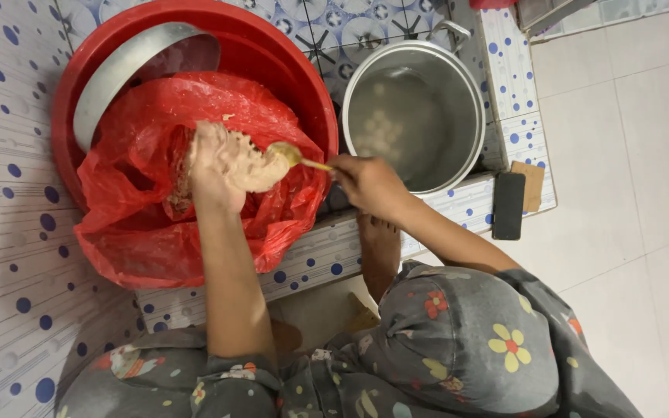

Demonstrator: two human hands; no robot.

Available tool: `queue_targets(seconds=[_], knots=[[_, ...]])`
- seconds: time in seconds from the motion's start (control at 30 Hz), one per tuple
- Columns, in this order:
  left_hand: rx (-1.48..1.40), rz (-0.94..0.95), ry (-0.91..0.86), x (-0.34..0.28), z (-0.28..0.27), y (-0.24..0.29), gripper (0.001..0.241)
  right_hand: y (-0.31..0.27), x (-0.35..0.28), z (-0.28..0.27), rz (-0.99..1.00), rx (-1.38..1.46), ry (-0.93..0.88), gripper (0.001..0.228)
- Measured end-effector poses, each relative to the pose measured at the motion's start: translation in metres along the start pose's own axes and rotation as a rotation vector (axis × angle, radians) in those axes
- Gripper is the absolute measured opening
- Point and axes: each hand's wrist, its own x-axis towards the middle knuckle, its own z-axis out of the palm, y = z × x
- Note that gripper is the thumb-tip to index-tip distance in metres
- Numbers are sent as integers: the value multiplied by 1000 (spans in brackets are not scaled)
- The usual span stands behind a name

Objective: Scooping meat paste from a basin into a pot of boiling water to make meatballs

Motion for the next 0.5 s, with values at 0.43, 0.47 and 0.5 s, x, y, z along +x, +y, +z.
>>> queue_targets(seconds=[0.43, 0.47, 0.5], knots=[[917, 901, 236, 33, -26, -80, 18, -38, 11, -7, 101, 66, -139, 29], [705, 653, 303, 33, -32, -82, 15, -31, 10, -2, 92, 47, -151, 26], [491, 404, 360, 34, -37, -84, 17, -24, 10, 3, 83, 29, -163, 24]])
